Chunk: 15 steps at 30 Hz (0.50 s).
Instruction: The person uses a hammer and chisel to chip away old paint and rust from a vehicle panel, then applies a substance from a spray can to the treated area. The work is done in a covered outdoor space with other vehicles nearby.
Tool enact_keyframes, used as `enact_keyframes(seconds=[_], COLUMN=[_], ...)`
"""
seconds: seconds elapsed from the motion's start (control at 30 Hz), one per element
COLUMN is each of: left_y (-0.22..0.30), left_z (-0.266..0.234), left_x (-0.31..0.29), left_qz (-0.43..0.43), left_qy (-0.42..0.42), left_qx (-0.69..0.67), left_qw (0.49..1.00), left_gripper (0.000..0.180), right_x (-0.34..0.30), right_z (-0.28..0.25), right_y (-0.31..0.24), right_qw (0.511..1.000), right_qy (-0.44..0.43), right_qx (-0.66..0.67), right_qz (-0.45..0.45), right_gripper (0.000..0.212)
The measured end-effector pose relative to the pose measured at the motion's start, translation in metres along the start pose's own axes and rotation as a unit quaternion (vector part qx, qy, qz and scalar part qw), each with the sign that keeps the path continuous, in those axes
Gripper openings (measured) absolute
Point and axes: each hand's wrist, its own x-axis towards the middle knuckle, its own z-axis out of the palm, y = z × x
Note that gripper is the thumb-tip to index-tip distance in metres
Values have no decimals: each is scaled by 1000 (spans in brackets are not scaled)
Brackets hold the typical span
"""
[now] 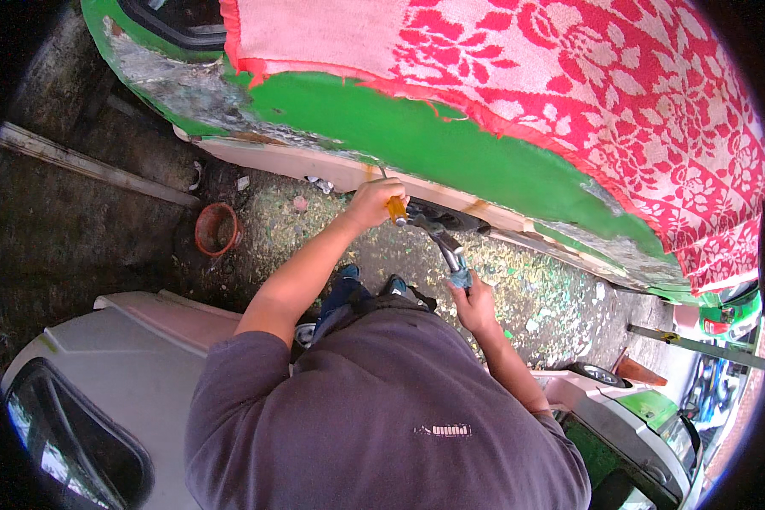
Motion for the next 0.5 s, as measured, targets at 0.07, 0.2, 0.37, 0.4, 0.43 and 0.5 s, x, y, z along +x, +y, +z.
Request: enact_keyframes(seconds=[0.07,0.2,0.37,0.4,0.43,0.5], left_y=[1,8,2,0,1,3], left_z=[5,12,17,18,18,18], left_x=[-2,-1,-1,-2,-1,0], left_qz=[15,12,2,-1,-1,1], left_qy=[-14,-24,-7,-13,-15,-19], left_qx=[24,3,2,5,6,8], left_qw=[1000,1000,1000,1000,1000,1000], left_gripper=[25,25,26,26,26,26], right_x=[-2,-3,-4,-4,-4,-5], right_z=[-5,-10,-19,-21,-21,-22], right_y=[-4,-3,-11,-12,-11,-9], right_qw=[1000,999,1000,1000,1000,1000], right_qy=[3,32,24,23,21,16], right_qx=[19,2,9,9,8,5], right_qz=[10,-3,5,2,3,6], right_gripper=[33,31,32,32,31,31])
